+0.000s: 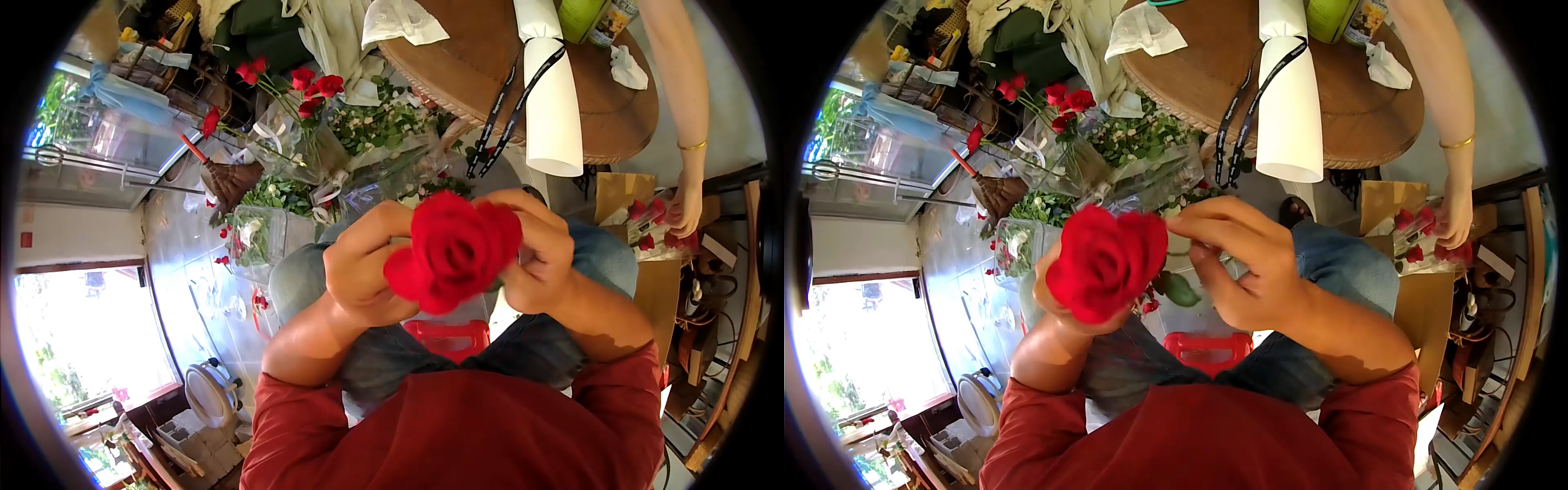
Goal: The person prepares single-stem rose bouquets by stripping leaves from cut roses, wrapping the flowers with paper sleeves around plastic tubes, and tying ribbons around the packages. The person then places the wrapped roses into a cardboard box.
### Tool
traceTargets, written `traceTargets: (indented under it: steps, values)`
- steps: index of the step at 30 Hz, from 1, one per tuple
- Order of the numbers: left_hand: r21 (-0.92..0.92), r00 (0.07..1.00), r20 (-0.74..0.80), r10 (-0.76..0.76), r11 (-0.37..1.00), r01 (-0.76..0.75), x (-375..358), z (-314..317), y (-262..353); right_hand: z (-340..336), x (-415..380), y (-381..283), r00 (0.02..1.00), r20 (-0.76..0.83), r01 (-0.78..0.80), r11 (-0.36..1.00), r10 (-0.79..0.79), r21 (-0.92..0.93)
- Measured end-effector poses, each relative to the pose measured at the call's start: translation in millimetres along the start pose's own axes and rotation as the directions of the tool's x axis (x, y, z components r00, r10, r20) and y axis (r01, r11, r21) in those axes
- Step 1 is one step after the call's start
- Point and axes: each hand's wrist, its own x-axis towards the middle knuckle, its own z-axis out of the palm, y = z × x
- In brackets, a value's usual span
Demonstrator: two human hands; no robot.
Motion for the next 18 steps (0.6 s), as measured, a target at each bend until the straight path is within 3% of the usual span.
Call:
traceTargets:
  steps: [3, 6, 8, 12, 16, 18]
  values:
    - [-0.065, 0.994, 0.005, -0.112, 0.992, 0.112, 2, 3, 0, -5, 3, -7, 0.995, -0.073, -0.054, 0.981, 0.069, 0.188]
    - [-0.161, 0.970, 0.013, -0.242, 0.957, 0.241, 2, 9, 7, -5, 6, -8, 0.997, -0.054, -0.043, 0.982, 0.054, 0.183]
    - [-0.169, 0.914, 0.103, -0.392, 0.899, 0.404, 3, 9, 12, -1, 3, -4, 0.992, -0.058, -0.096, 0.972, 0.111, 0.215]
    - [-0.300, 0.861, 0.103, -0.498, 0.810, 0.504, -1, 23, 13, 2, 1, -4, 0.962, -0.043, -0.237, 0.906, 0.268, 0.351]
    - [-0.309, 0.876, 0.117, -0.468, 0.821, 0.480, -3, 26, 12, 1, 2, -5, 0.947, -0.007, -0.285, 0.854, 0.320, 0.434]
    - [-0.338, 0.792, 0.134, -0.596, 0.724, 0.602, -1, 25, 17, -1, 3, -5, 0.939, 0.036, -0.323, 0.847, 0.341, 0.422]
